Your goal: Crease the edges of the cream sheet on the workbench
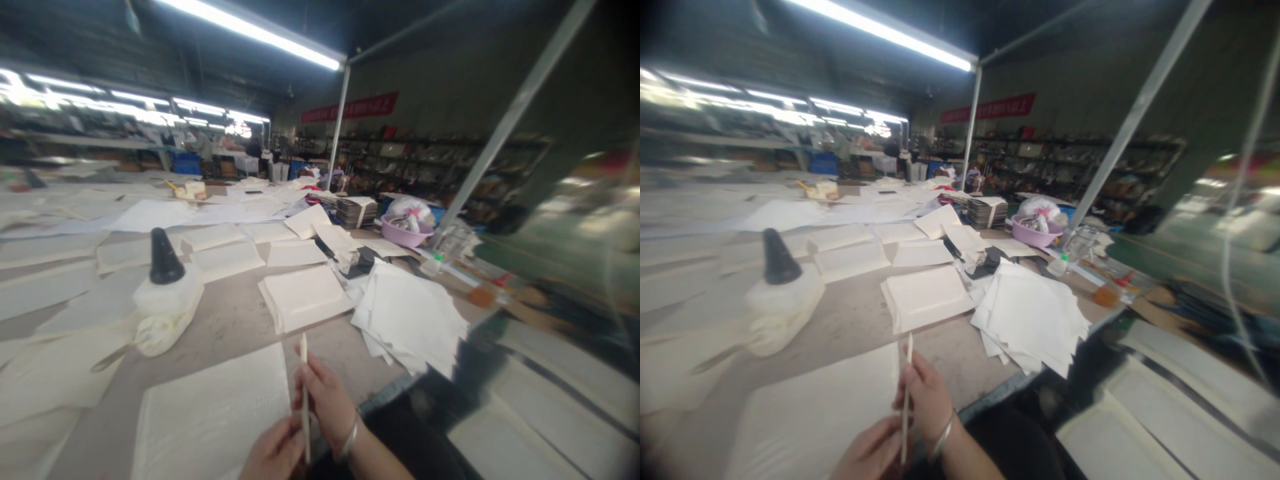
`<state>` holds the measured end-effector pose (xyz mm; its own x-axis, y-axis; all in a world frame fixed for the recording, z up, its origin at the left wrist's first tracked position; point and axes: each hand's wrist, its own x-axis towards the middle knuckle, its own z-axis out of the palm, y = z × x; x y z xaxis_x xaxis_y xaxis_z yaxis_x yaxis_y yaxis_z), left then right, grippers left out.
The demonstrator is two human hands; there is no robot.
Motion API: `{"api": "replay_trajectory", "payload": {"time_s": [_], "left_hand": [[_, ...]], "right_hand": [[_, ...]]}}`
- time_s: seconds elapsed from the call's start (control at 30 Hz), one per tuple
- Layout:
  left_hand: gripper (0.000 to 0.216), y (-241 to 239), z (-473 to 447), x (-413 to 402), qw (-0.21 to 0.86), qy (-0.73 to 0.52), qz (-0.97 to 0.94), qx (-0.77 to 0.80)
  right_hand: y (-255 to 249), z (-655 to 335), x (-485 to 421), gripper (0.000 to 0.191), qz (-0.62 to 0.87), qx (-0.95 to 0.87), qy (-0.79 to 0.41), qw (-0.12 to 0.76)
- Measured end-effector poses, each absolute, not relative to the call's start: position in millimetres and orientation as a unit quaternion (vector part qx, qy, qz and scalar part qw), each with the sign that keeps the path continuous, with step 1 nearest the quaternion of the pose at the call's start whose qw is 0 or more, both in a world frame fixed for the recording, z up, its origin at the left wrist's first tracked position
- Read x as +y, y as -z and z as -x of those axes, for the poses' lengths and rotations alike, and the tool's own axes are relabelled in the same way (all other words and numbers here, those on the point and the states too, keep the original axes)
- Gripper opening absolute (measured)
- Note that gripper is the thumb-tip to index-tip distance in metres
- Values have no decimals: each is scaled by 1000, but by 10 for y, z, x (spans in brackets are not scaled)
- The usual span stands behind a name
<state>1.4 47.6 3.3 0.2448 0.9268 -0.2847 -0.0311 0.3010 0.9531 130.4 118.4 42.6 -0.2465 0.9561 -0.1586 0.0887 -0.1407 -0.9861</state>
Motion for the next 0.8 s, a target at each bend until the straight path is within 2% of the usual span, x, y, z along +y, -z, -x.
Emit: {"api": "replay_trajectory", "payload": {"time_s": [0.07, 0.13, 0.17, 0.23, 0.3, 0.37, 0.57, 0.8], "left_hand": [[36, -65, 214, 635, 426, -339, -655, 525], [34, -53, 465, 845, 200, -298, -761, 540], [35, -25, 570, 952, 123, -273, -788, 539], [36, 69, 711, 1129, 43, -229, -819, 525], [40, 180, 756, 1229, 12, -198, -836, 512], [44, 268, 743, 1251, -11, -174, -844, 507], [43, 290, 693, 1203, -33, -170, -842, 511], [43, 255, 693, 1206, -11, -163, -840, 518]], "right_hand": [[-445, -1404, 1368, 52, 498, -657, -438, 358], [-437, -1499, 1575, 45, 495, -760, -312, 283], [-422, -1529, 1669, 43, 498, -792, -270, 229], [-380, -1543, 1810, 43, 509, -825, -214, 121], [-338, -1506, 1887, 43, 513, -839, -171, 55], [-312, -1448, 1922, 43, 508, -849, -143, 27], [-308, -1333, 2010, 40, 485, -865, -124, -4], [-372, -1245, 2109, 36, 453, -886, -91, -32]]}}
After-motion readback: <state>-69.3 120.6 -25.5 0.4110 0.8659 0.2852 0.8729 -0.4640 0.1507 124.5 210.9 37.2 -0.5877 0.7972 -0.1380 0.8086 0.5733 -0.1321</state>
